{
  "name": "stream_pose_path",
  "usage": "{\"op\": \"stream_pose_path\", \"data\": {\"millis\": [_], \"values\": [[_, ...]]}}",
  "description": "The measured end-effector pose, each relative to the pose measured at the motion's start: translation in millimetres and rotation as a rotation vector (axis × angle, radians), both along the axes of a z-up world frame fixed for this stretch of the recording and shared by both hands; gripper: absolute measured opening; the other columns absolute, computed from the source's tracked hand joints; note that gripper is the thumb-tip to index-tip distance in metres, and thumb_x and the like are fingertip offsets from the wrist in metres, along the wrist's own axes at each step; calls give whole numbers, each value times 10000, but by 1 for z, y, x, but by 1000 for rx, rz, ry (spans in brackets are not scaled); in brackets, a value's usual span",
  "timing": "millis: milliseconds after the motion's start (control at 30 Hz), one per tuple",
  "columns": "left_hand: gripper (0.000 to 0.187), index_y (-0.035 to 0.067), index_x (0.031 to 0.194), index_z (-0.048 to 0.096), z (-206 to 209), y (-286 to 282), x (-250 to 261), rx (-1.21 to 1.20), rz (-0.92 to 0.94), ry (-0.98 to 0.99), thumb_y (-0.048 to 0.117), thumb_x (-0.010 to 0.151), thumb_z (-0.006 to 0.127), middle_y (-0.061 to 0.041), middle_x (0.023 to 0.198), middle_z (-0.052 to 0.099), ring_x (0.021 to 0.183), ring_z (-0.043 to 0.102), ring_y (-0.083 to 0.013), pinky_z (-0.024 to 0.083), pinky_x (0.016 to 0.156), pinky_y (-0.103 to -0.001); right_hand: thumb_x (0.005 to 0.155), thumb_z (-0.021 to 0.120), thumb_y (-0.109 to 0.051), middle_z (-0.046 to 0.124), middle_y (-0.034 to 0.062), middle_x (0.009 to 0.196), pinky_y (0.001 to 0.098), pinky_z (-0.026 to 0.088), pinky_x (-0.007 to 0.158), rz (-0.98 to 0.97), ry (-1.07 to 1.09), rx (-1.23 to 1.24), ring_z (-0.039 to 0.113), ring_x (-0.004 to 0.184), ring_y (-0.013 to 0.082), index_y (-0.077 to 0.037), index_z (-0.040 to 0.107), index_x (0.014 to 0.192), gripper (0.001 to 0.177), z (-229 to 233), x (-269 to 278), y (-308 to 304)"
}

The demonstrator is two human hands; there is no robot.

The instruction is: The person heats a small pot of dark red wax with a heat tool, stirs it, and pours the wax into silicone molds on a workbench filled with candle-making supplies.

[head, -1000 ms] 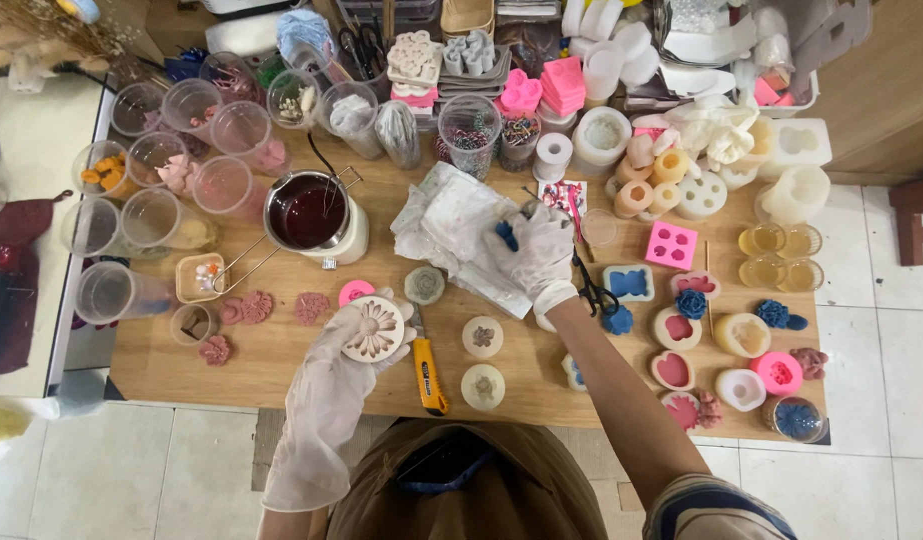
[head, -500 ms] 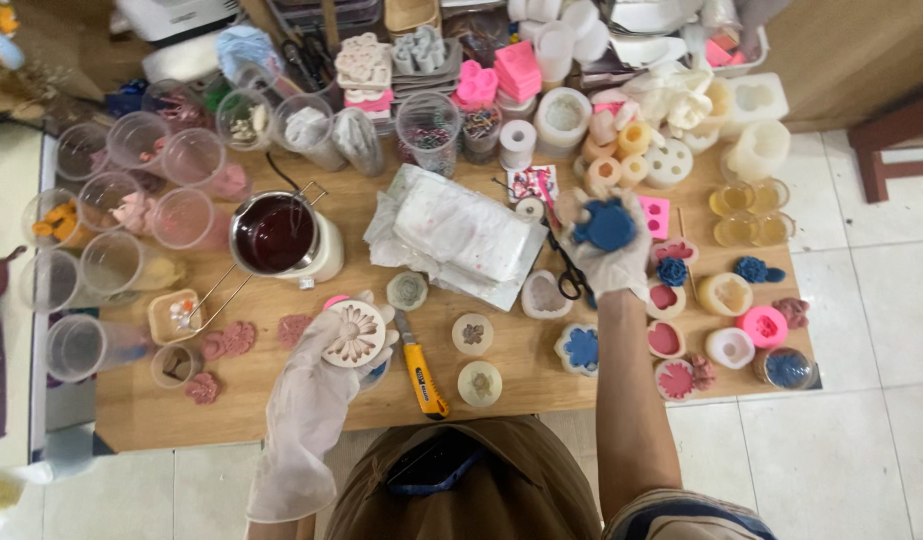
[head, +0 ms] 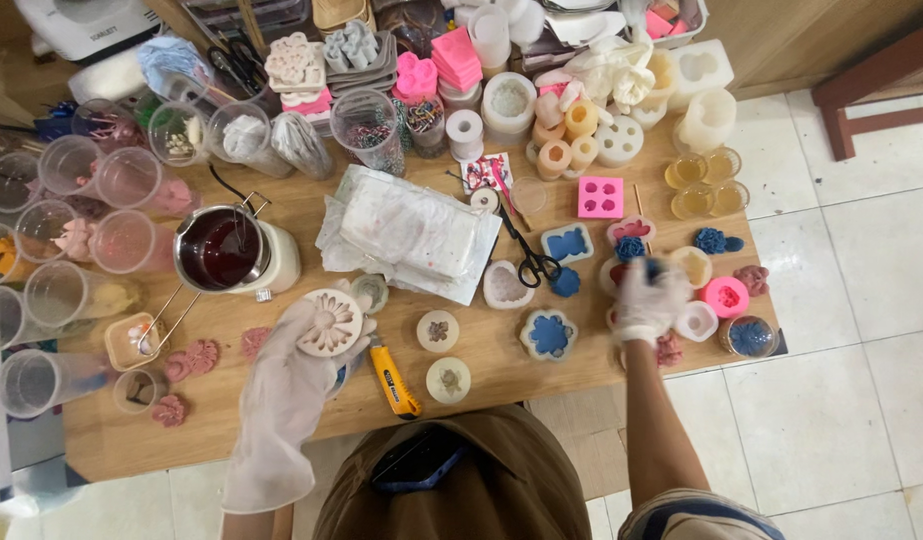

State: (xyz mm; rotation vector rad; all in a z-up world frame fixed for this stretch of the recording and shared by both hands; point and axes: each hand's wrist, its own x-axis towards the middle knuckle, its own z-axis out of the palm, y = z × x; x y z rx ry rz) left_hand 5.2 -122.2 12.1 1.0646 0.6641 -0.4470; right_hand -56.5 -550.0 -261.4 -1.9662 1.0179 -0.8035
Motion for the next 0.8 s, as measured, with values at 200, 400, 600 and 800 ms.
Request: {"op": "stream_pose_path", "data": {"millis": [200,400,600,800], "values": [[472,-28,1393,519,14,-28,12,18,-91,-114,246,1017,442,-305,1336,650,1181,648,-410,515,1025,-472,949,733,-362,555,234,1477,547,368,1088,76,362,-457,508,1307,439,-52,546,1490,651,-6,-3,30],[474,325,1441,516,-30,-42,64,663,-607,-15,473,998,437,-19,1546,416,1415,365,-253,259,1157,-571,968,738,-375,485,285,1538,546,358,1134,176,303,-403,474,1364,474,-8,530,1512,688,19,-19,22],[465,208,1396,549,-123,-62,118,784,-714,-456,399,972,578,-96,1455,568,1347,551,-288,459,1134,-432,959,773,-232,484,298,1536,508,393,1145,206,188,-384,489,1379,459,5,566,1474,603,57,-31,40],[643,103,1503,455,-101,-13,102,1205,-504,-881,308,935,675,-220,1490,421,1339,414,-397,358,1110,-483,1025,723,-77,568,204,1342,414,433,1004,355,20,-319,549,1147,356,-53,611,1414,405,107,-13,76]]}}
